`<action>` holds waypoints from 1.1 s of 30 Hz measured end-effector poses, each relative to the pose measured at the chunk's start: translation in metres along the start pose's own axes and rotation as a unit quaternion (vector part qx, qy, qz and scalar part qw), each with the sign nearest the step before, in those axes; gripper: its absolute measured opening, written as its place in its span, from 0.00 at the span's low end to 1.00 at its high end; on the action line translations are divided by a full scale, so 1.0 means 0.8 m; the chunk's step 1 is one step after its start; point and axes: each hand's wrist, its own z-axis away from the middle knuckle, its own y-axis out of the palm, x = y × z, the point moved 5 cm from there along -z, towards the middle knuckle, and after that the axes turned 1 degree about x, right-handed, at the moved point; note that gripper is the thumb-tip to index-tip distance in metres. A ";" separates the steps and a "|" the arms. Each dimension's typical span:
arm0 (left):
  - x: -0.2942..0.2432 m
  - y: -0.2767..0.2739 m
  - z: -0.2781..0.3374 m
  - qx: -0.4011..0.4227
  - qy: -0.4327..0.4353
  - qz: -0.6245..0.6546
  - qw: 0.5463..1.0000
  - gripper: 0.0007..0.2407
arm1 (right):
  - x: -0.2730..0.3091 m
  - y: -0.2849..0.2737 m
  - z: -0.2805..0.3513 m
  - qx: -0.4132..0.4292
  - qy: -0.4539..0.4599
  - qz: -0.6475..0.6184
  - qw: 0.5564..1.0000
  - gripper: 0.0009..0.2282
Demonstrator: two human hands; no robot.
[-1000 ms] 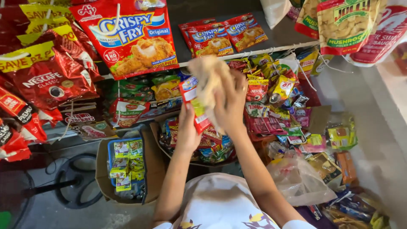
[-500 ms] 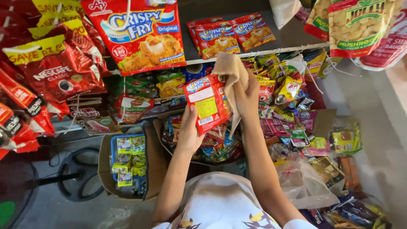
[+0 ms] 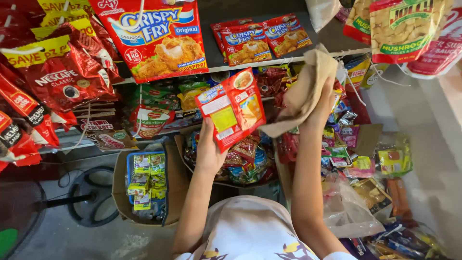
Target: Wiping and dusting individual packets of food seasoning on a store shelf using a cloth.
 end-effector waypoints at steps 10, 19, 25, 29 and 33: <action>0.046 0.007 -0.023 0.132 -0.010 0.126 0.983 0.29 | 0.033 0.148 0.232 0.340 -0.314 0.476 0.748 0.25; 0.069 0.013 -0.010 0.061 0.061 -0.318 0.944 0.30 | 0.030 0.146 0.178 0.376 -0.085 0.173 0.906 0.39; -0.020 0.107 0.016 0.084 0.215 -0.607 0.761 0.17 | -0.032 0.076 0.105 0.256 0.019 0.123 0.959 0.18; -0.044 0.047 -0.004 -0.091 0.223 -0.582 0.777 0.20 | -0.029 0.053 0.095 0.197 0.049 0.088 0.975 0.15; 0.015 -0.004 -0.027 0.020 -0.069 -0.365 0.928 0.26 | -0.023 0.052 0.103 0.271 0.000 0.126 0.954 0.15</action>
